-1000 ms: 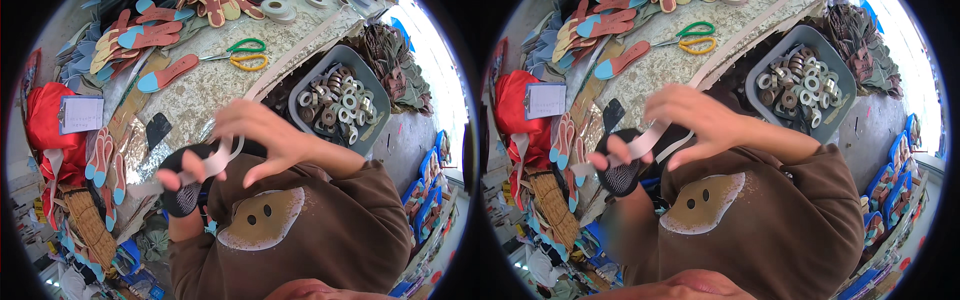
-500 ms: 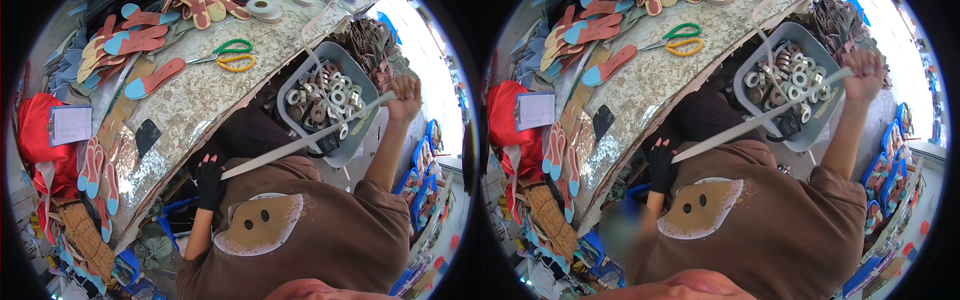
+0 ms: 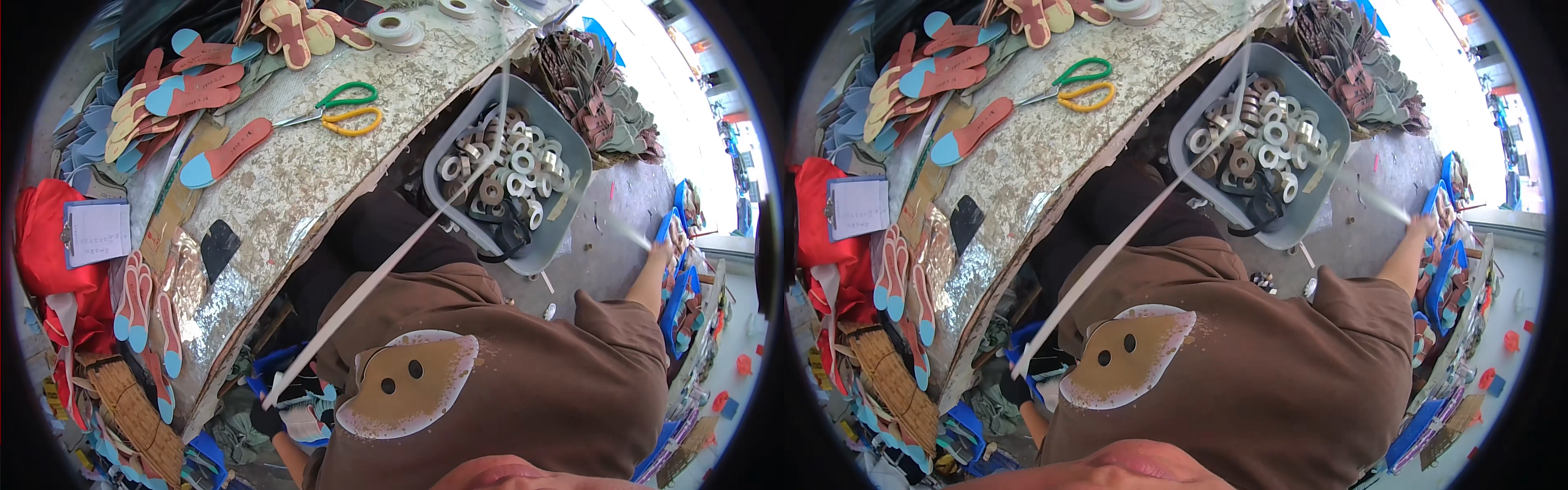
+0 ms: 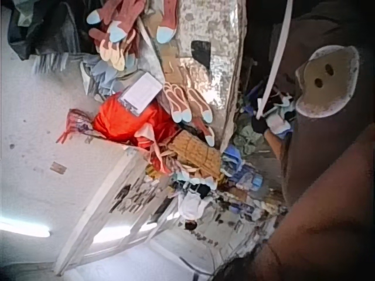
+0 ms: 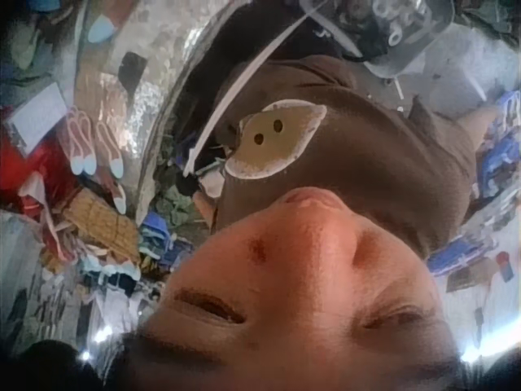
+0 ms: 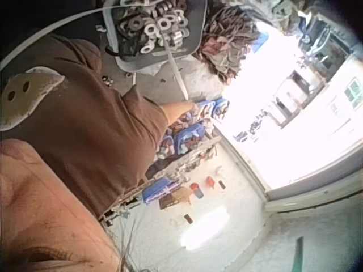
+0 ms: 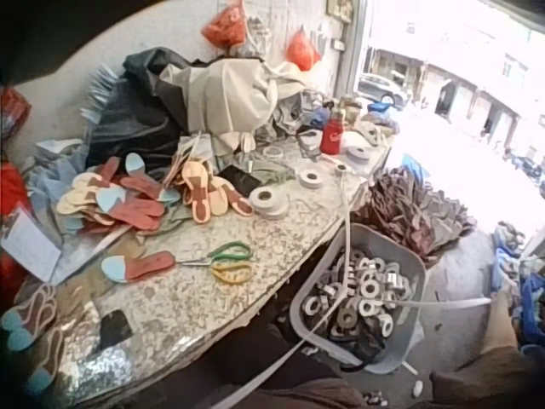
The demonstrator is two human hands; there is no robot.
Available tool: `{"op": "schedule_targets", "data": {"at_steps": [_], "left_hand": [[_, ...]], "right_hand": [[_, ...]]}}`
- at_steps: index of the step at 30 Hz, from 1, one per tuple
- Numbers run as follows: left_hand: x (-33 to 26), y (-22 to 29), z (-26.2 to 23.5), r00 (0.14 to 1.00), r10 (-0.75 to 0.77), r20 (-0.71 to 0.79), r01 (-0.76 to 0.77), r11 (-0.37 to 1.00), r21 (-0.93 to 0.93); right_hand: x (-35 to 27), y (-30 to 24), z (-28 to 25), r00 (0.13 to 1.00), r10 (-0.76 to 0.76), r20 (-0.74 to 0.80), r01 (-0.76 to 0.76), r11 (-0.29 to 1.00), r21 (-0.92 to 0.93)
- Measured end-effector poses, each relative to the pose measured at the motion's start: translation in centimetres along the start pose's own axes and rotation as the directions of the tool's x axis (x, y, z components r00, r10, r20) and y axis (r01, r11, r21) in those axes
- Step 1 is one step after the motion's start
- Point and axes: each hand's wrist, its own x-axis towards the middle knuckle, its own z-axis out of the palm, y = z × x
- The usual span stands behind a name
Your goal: The recorder applies tape and trims material for sandal insoles at a workbench.
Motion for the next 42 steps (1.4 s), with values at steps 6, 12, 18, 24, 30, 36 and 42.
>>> {"op": "schedule_targets", "data": {"at_steps": [6,12,18,24,30,36,42], "left_hand": [[-3.9,-3.5,4.1,0.885,-0.139,0.443,0.061,0.981,0.186],[7.9,12.3,-2.8,0.637,0.36,0.682,-0.319,0.928,-0.192],[11.5,39.4,-11.0,0.549,0.814,0.189,-0.45,0.479,-0.754],[8.7,62.0,-0.1,0.295,0.954,-0.044,-0.869,0.249,-0.428],[11.0,64.1,7.3,0.32,0.938,0.136,-0.82,0.346,-0.456],[12.0,61.8,5.8,0.275,0.867,0.415,0.065,0.414,-0.908],[12.4,62.1,4.8,0.279,0.874,0.398,0.113,0.382,-0.917]], "right_hand": [[6.5,5.0,-4.5,0.959,0.022,0.283,-0.057,0.992,0.117],[-15.1,5.5,9.0,0.683,0.088,0.725,-0.177,0.983,0.047],[-39.7,11.4,18.4,0.352,0.4,0.846,-0.286,0.907,-0.31],[-51.2,15.0,18.8,0.178,0.515,0.838,-0.403,0.816,-0.416],[-53.3,16.5,16.7,0.298,0.416,0.859,-0.174,0.909,-0.379],[-56.1,18.7,16.7,0.104,0.256,0.961,-0.07,0.966,-0.249],[-57.9,20.3,18.4,0.13,0.193,0.973,-0.017,0.981,-0.192]]}}
